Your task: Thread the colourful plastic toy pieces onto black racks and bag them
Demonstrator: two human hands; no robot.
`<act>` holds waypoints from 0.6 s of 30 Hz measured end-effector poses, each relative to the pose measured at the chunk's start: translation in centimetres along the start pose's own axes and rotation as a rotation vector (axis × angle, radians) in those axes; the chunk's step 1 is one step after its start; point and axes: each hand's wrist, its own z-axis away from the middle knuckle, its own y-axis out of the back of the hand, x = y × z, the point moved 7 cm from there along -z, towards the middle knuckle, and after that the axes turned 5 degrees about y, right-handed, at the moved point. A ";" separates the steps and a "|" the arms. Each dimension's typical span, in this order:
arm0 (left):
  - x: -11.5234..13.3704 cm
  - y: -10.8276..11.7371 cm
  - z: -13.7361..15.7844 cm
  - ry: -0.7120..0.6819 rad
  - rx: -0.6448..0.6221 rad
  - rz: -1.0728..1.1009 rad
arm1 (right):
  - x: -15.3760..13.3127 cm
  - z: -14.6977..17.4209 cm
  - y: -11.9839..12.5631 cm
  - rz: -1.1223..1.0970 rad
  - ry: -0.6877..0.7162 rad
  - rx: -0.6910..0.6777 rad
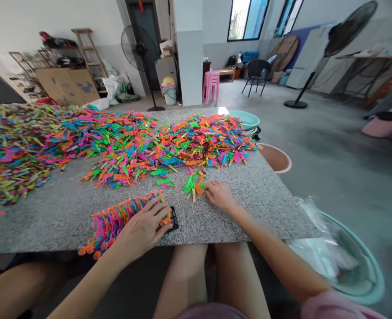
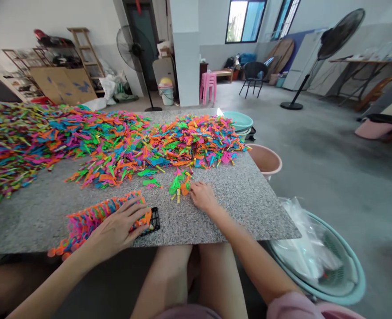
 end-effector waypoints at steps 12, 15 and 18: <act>-0.2 0.0 0.1 0.002 -0.049 0.044 | -3.5 -2.5 -1.9 -0.144 -0.439 -0.141; -0.2 0.1 0.1 -0.020 -0.065 0.064 | -3.4 -0.9 -1.7 -0.272 -0.369 -0.117; -0.2 0.2 0.1 -0.013 -0.055 0.055 | -4.7 0.4 -2.6 -0.486 -0.266 -0.091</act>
